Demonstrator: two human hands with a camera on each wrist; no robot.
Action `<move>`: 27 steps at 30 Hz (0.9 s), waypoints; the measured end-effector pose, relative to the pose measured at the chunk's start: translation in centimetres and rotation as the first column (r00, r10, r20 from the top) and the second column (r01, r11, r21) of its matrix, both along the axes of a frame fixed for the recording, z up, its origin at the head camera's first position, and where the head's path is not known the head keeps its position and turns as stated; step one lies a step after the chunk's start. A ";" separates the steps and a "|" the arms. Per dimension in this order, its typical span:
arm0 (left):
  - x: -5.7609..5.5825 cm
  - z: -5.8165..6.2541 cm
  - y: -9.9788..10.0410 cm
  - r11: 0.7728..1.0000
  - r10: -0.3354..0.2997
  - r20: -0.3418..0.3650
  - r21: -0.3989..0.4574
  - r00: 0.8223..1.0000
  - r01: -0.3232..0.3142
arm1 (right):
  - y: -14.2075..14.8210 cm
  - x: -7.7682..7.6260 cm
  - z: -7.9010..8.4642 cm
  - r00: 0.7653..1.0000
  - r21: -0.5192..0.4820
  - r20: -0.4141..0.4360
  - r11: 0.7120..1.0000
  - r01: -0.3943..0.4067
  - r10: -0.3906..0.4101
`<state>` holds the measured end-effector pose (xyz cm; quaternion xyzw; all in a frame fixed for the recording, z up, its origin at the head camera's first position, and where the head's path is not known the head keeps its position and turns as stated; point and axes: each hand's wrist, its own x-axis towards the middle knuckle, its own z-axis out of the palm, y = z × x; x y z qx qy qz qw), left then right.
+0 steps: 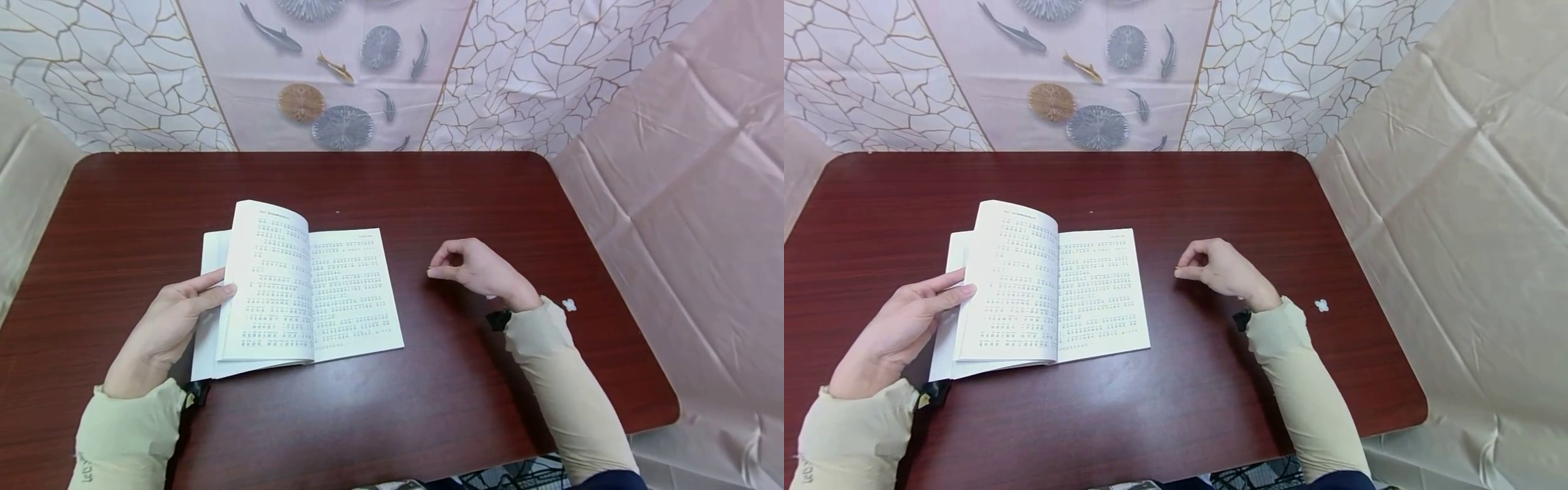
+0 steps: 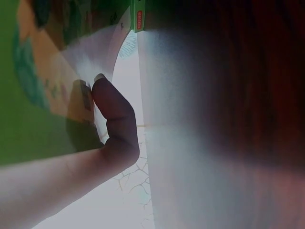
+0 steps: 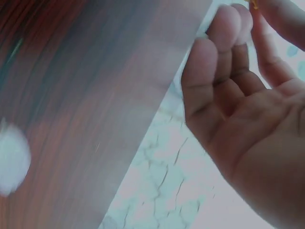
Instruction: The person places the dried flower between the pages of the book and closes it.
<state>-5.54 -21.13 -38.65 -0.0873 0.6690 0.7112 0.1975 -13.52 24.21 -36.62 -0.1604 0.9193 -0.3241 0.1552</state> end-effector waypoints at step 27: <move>0.0 0.1 0.0 1.000 0.012 -0.007 -0.004 1.000 -0.012 | -10.7 -0.7 -1.1 0.985 -0.003 0.061 0.987 -0.160 0.160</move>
